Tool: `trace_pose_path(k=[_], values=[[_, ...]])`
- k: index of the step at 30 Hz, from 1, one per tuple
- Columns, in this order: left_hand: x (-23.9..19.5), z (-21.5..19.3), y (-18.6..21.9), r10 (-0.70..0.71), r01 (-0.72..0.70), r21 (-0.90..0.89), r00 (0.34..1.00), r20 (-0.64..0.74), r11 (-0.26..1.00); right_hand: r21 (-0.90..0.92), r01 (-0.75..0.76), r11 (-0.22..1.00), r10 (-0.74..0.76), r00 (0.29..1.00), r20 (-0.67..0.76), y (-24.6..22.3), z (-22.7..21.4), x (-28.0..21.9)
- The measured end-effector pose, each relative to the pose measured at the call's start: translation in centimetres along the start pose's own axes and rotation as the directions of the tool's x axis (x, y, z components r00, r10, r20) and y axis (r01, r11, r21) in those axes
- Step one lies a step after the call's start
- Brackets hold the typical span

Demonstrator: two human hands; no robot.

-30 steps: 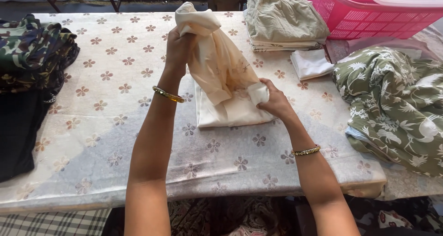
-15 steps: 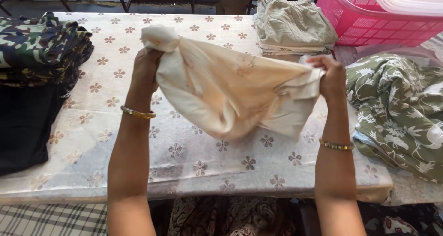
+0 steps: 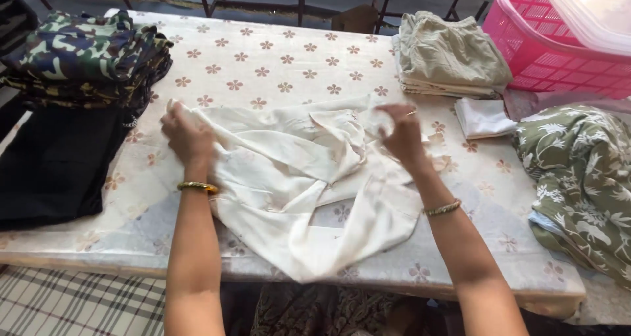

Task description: Folding various items of clothing on a table.

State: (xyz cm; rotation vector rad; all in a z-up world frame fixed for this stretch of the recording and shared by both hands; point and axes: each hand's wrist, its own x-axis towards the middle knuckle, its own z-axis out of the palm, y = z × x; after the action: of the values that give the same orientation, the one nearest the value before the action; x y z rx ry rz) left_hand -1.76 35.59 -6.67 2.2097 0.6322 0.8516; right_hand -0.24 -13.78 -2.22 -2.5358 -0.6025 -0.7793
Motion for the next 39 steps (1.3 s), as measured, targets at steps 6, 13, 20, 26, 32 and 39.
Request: trace_pose_path(k=[6,13,20,26,32,39], values=[[-4.3,-0.8,6.5,0.253,-0.339,0.052,0.786,0.564,0.939,0.012,-0.05,0.999,0.04,0.89,0.454,-3.2,0.1,-1.8],[-4.3,-0.9,5.8,0.285,-0.484,-0.043,0.439,0.852,0.874,-0.371,-0.55,0.748,0.653,0.709,0.267,6.6,-3.4,-3.6],[-3.6,1.8,2.7,0.406,-0.486,-0.034,0.686,0.604,0.873,-0.327,-0.413,0.85,0.364,0.909,-0.203,8.1,-2.2,-4.6],[-4.3,0.2,5.0,0.434,-0.495,0.192,0.855,0.284,0.848,-0.178,-0.183,0.967,0.173,0.982,-0.074,5.2,-0.8,-3.6],[-3.1,2.8,3.2,0.195,-0.149,-0.22,0.96,0.203,0.964,-0.11,-0.093,0.99,0.106,0.988,0.117,3.2,-0.5,-3.6],[0.0,5.0,0.7,0.16,0.184,-0.856,0.943,0.293,0.483,-0.03,-0.113,0.993,0.117,0.953,0.281,-1.3,-1.7,-1.5]])
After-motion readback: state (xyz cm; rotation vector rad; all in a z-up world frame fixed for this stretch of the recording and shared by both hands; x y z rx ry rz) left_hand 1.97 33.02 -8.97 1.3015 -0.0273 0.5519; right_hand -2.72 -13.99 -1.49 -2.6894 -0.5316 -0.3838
